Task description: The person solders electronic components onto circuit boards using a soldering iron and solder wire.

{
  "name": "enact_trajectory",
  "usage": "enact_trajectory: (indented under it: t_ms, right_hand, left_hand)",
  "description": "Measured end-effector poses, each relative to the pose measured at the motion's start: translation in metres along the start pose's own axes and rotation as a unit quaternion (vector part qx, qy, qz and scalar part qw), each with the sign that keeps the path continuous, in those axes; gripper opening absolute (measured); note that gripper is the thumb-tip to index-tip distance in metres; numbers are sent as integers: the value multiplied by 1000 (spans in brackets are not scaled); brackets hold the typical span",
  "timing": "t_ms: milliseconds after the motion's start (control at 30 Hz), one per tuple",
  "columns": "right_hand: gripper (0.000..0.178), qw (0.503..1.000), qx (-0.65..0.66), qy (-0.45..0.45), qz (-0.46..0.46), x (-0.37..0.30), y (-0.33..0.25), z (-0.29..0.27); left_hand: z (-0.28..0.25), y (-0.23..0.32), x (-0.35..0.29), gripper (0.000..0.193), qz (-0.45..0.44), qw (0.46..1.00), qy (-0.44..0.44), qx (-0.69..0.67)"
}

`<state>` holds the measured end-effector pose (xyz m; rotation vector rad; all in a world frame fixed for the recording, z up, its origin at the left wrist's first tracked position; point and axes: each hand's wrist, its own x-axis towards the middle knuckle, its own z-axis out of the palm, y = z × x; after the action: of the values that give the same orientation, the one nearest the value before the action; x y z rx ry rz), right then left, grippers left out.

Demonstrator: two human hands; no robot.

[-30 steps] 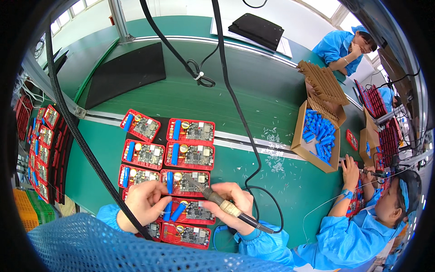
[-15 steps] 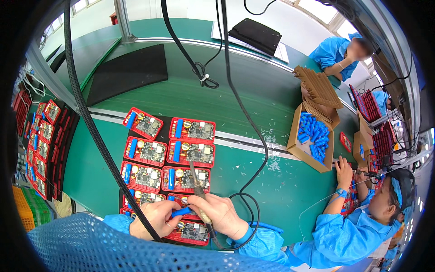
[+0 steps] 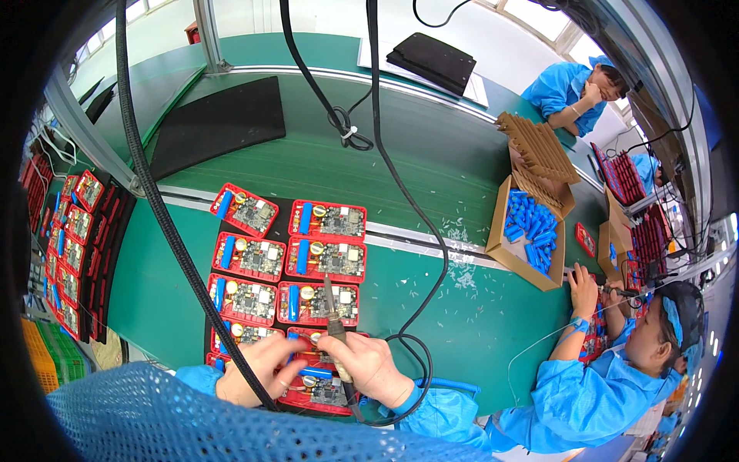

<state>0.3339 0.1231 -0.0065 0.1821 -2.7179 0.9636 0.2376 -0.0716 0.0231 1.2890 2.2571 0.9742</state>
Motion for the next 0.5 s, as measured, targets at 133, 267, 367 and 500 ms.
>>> enact_trajectory:
  t_ms: [133,267,367,500]
  right_hand:
    - [33,998,35,41,-23,-1,-1,1]
    - [31,997,42,52,-35,-1,-2,0]
    - [33,997,38,57,-40,0,0,1]
    - [37,997,-46,-45,-36,-6,5,-10]
  left_hand:
    - [4,-5,16,19,17,1000,12,-7]
    - [9,-11,23,14,-36,995,3,-95]
    - [11,-11,21,9,-57,987,25,-149]
    - [10,-12,18,10,-87,983,30,-159]
